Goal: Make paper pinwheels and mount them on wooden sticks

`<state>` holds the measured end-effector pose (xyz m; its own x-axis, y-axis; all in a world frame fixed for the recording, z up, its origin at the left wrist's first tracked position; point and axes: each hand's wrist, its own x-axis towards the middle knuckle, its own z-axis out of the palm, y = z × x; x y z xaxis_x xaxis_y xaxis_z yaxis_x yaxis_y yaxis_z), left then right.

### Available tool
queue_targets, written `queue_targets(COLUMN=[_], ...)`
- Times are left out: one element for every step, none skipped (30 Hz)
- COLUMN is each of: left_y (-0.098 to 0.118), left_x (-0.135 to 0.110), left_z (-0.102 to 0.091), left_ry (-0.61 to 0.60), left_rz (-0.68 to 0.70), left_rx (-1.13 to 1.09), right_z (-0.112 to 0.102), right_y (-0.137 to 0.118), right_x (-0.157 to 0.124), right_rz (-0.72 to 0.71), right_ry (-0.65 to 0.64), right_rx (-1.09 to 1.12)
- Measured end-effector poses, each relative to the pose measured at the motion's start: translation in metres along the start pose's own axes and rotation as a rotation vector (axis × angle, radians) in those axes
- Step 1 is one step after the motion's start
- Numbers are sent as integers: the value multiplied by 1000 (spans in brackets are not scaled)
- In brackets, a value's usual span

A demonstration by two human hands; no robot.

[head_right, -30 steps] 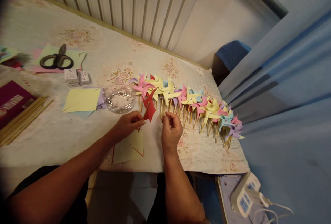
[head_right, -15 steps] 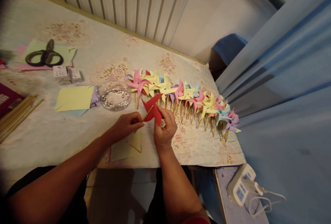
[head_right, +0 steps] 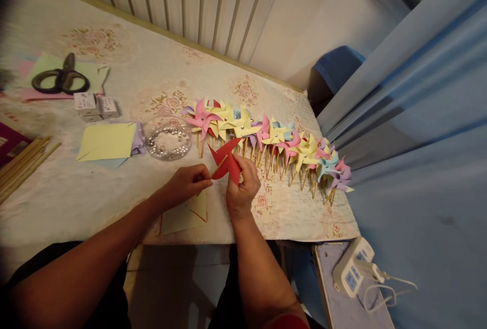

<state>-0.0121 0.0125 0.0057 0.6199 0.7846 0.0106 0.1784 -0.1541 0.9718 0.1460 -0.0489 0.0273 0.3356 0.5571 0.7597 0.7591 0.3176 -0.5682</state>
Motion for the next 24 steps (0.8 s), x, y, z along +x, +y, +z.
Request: queue_targets(left_y=[0,1,1,2,2,2,2,2,2,1,1,1,1,1,1,1,1,1,1,2,2,2,2,2], left_x=[0,0,0,0,0,-1,-1,-1,-1,-1,-1,-1,-1,0,0,0,0,0,-1,-1,-1,-2,-2,-2], left_z=[0,0,0,0,0,0,1,1,1,1,1,1,1,2,2,2,2,2,2,2,1,1,1,1], left_ry=[0,-1,-2,-4,-5,-5,-4,-3,-3,-3,-4,-6,-6,-5,-4,-2,-2,-3,-6,-9,-13,-16,-17,-19], left_rz=[-1,-1,-2,-2,-3,-3,-2,-2,-2,-3,-3,-4,-3,-3,-2,-1,-1,-3,-6,-9,-11,-11,-10,-8], left_rx=[-3,-6,-7,-6,-4,0,2,3,3,3,4,7,10,14,17,18,18,16,14,11,10,9,9,10], right_z=[0,0,1,1,1,2,2,2,2,3,3,3,3,3,3,2,3,3,3,3,3,3,3,3], right_y=[0,0,0,0,-1,-1,-1,-2,-3,-3,-4,-4,-5,-5,-5,-6,-6,-6,-6,-6,-7,-7,-7,-7], right_x=[0,0,-1,-1,-1,-2,-2,-2,-2,-2,-2,-1,-1,-1,-1,0,0,0,0,0,0,0,0,0], right_rz=[5,11,18,24,29,32,34,35,36,38,39,38,36,32,28,25,24,25,25,26,25,23,21,21], right_ry=[4,12,23,33,43,50,54,56,56,58,61,65,69,71,71,70,69,69,71,73,76,79,81,82], right_rx=[-9,-17,-20,-18,-8,5,17,25,27,26,26,30,37,46,52,55,55,51,46,42,40,41,44,48])
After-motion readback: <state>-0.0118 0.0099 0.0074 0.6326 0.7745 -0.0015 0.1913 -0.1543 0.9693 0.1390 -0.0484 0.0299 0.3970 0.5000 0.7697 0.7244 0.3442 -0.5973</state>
